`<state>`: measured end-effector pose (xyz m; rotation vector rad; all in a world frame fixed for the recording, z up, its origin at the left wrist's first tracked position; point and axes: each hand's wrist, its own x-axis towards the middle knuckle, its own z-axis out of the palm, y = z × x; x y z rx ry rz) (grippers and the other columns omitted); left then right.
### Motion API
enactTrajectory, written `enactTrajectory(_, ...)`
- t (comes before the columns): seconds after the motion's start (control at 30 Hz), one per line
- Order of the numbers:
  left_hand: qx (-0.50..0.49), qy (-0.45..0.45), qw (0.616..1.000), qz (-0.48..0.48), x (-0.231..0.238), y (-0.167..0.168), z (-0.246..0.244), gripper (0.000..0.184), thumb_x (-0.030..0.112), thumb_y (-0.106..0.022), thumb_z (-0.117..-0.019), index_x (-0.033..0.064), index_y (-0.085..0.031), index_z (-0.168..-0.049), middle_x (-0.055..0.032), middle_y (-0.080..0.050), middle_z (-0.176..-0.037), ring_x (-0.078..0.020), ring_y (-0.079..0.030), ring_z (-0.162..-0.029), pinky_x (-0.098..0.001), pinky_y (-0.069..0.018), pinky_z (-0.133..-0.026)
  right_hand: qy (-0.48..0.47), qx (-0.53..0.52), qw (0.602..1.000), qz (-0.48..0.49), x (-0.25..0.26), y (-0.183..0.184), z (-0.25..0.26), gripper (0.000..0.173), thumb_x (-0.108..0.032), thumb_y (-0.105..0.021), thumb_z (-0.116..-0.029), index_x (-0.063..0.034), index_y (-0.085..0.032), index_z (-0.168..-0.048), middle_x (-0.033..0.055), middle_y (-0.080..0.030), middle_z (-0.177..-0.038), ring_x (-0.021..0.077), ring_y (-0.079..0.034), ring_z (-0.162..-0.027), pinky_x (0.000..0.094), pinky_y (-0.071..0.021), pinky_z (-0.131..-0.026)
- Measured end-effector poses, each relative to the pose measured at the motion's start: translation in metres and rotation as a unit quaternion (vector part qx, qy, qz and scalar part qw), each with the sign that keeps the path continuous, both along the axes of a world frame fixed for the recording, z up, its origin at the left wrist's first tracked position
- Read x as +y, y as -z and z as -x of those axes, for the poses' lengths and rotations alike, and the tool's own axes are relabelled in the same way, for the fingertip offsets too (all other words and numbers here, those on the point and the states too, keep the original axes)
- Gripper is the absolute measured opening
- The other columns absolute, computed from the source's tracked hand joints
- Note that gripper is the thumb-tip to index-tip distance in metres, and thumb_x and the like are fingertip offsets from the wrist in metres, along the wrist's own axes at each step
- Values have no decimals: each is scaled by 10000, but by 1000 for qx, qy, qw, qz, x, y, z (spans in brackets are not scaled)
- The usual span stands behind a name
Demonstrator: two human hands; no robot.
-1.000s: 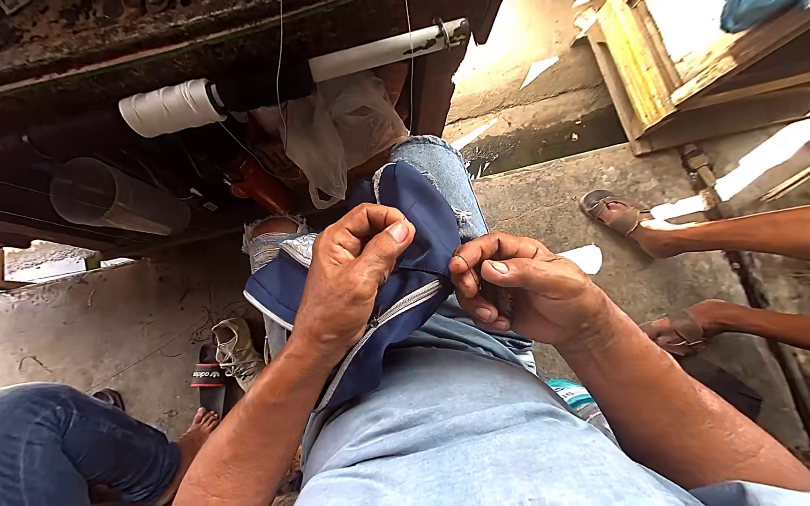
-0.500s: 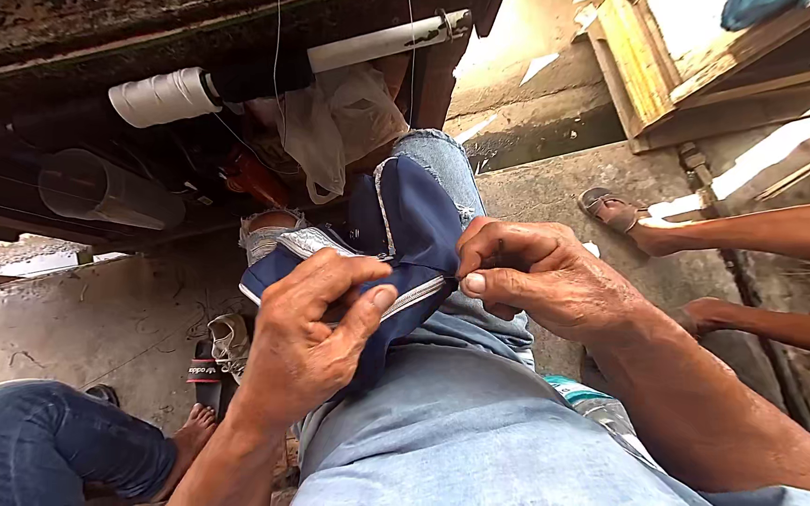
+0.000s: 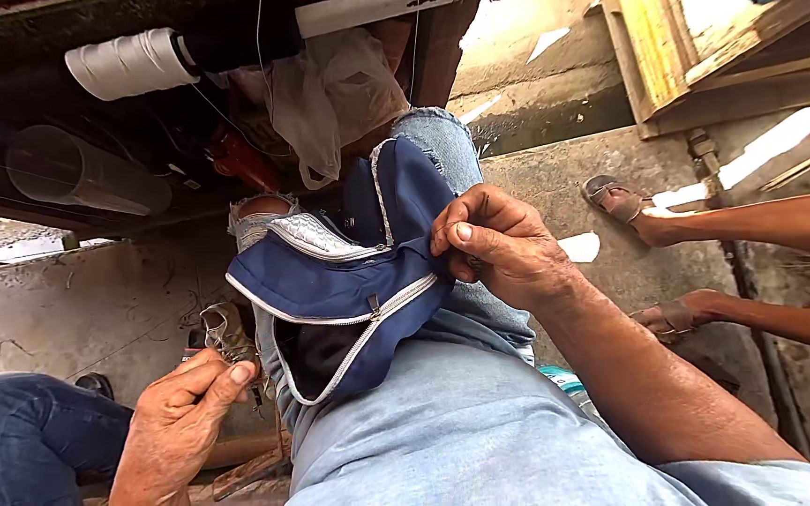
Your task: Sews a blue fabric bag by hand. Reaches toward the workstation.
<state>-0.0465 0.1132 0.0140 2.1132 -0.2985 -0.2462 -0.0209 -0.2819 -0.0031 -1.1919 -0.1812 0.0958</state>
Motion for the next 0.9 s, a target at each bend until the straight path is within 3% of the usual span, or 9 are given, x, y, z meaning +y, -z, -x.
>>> enactTrajectory(0.23, -124, -71, 985, -100, 10, -8, 0, 443, 295, -592, -1031, 137, -503, -626, 73, -465, -662, -2, -472, -654, -177, -373, -608, 10, -26, 993, 116, 2, 25, 1, 79, -31, -544, -1011, -19, -623, -1006, 70, -681, -899, 67, -543, -592, 202, -438, -486)
enactTrajectory(0.43, -171, -124, 960, -183, 25, -24, 3, 462, 226, -581, -1024, 45, -470, -613, 0, -459, -642, -46, -489, -625, -208, -402, -600, 21, -55, 979, 197, 4, 29, 0, 85, -26, -576, -996, -7, -659, -997, 48, -705, -901, 68, -611, -674, 209, -498, -558)
enactTrajectory(0.53, -129, -76, 981, -119, 21, -22, 6, 406, 303, -588, -1035, 113, -566, -677, 62, -506, -697, -4, -509, -686, -169, -412, -642, 19, -39, 986, 162, 3, 27, 2, 83, -16, -564, -995, -11, -647, -995, 59, -702, -904, 67, -589, -639, 203, -475, -520)
enactTrajectory(0.6, -45, 27, 998, -34, 8, -19, 1, 384, 465, -524, -1055, 191, -761, -927, 84, -638, -863, -14, -590, -823, -182, -489, -746, 27, -17, 994, 105, 0, 23, 4, 89, -25, -551, -1002, -21, -640, -995, 77, -697, -899, 74, -565, -591, 195, -451, -472)
enactTrajectory(0.67, 34, 147, 987, 47, -22, -10, -9, 584, 636, -409, -1032, 199, -754, -1209, 39, -695, -1091, -82, -628, -1030, -281, -530, -921, 21, -10, 999, 39, -5, 21, 6, 99, -49, -528, -1009, -39, -626, -1018, 85, -687, -931, 75, -560, -599, 194, -449, -479)
enactTrajectory(0.7, 56, 190, 977, 78, -42, -4, -15, 691, 697, -354, -1012, 173, -727, -1266, 15, -695, -1168, -99, -619, -1120, -323, -512, -1001, 18, -13, 1000, 10, -7, 20, 7, 102, -71, -523, -1013, -54, -623, -1025, 86, -685, -954, 73, -566, -611, 194, -453, -486)
enactTrajectory(0.73, 77, 216, 967, 107, -62, 2, -20, 759, 738, -325, -992, 151, -723, -1262, 6, -702, -1204, -96, -613, -1173, -344, -497, -1046, 15, -20, 1000, -12, -10, 18, 8, 101, -90, -528, -1014, -62, -624, -1030, 91, -685, -975, 78, -572, -623, 198, -456, -492)
enactTrajectory(0.8, 122, 236, 952, 150, -102, 9, -31, 739, 782, -350, -951, 183, -734, -1153, 98, -720, -1147, 19, -619, -1145, -260, -508, -1026, 12, -44, 999, -27, -17, 14, 11, 88, -110, -558, -1007, -75, -636, -1028, 92, -684, -998, 81, -577, -628, 201, -461, -493)
enactTrajectory(0.9, 204, 169, 947, 179, -143, 11, -39, 527, 753, -568, -881, 270, -731, -1010, 196, -722, -960, 102, -648, -965, -171, -548, -887, 17, -77, 996, 33, -32, 10, 21, 82, -126, -608, -986, -93, -675, -1019, 63, -688, -1000, 72, -586, -641, 202, -478, -505)
